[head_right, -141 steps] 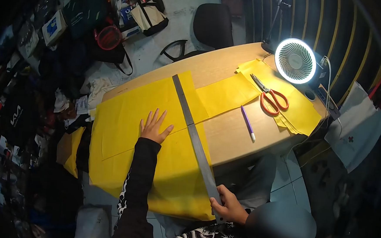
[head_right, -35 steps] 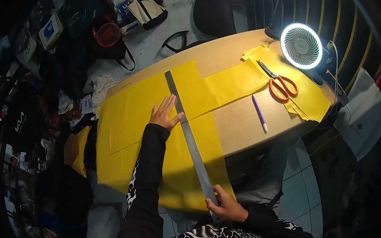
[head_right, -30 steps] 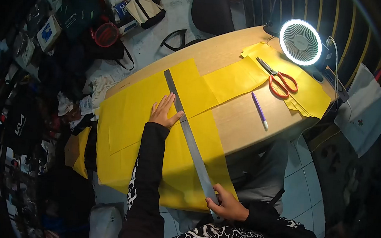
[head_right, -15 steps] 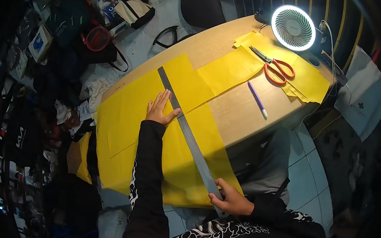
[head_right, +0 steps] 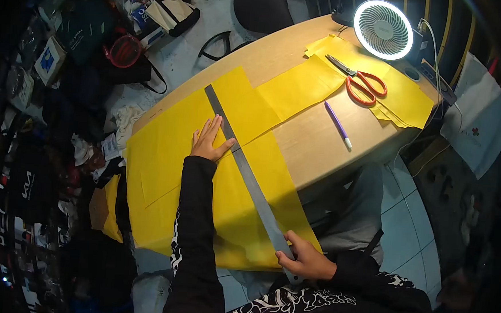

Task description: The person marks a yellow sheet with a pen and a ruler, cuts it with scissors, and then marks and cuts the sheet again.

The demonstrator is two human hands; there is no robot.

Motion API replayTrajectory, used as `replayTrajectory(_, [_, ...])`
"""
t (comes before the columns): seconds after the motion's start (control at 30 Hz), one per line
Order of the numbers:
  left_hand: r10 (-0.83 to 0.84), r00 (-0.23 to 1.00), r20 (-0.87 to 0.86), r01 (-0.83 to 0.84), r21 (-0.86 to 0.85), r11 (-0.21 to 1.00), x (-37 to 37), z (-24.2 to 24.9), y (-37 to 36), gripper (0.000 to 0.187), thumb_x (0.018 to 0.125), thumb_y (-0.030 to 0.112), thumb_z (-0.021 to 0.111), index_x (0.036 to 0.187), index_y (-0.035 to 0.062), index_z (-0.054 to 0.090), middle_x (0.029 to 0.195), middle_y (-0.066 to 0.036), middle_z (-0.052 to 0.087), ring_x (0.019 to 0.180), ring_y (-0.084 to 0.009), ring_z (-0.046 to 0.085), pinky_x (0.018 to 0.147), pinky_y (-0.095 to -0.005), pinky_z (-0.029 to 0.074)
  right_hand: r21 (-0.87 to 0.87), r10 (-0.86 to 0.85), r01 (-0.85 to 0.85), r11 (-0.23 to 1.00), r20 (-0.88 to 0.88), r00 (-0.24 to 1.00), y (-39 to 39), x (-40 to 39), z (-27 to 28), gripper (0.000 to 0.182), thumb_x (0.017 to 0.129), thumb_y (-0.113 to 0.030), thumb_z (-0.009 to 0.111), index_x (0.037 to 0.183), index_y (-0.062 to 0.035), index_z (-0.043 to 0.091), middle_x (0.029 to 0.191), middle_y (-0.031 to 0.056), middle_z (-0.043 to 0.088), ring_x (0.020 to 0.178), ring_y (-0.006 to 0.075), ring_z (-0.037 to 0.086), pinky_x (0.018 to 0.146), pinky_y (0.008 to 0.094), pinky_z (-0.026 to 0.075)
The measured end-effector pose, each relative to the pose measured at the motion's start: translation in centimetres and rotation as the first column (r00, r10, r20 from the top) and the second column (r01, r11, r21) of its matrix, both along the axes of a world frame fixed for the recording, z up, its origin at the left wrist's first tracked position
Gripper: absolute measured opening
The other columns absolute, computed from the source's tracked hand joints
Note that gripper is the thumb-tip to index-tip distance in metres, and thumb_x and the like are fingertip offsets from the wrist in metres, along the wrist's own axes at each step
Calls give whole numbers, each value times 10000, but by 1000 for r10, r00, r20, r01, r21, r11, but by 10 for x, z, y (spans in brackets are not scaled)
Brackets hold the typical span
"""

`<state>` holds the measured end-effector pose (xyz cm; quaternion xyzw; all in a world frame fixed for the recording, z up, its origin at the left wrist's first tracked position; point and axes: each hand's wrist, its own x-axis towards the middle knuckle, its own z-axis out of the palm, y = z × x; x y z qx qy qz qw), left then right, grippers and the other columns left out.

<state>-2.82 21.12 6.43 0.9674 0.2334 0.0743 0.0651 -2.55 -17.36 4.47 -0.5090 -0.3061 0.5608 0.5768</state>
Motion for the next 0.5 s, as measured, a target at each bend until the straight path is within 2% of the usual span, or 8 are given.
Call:
replayTrajectory(0.27, [-9,1000,30,10,-21,1000,1,-2,2,872,824,621,558,1472,85,326,1542,-68,304,1437,-226,237,1144,-485,133,1,-15,15,1000,26,1000,2,1,-2,225,944,-133,563,1059,-2,420,661,11,524,555,36,462,470,238,363])
replayTrajectory(0.37, [0,1000,-21,-1,-50,999,1,0,1,865,842,639,520,1494,118,290,1560,-71,262,1453,-222,190,1155,-454,91,14,-19,18,1000,43,999,1,1,-7,230,943,-133,565,1062,2,420,656,10,516,552,37,455,463,244,356])
replayTrajectory(0.5, [-6,1000,-12,5,-47,999,1,0,0,860,848,636,513,1493,112,293,1558,-74,266,1450,-223,198,1154,-437,102,34,-31,29,999,78,996,3,1,-7,236,941,-137,566,1059,5,419,647,8,507,550,39,449,457,251,347])
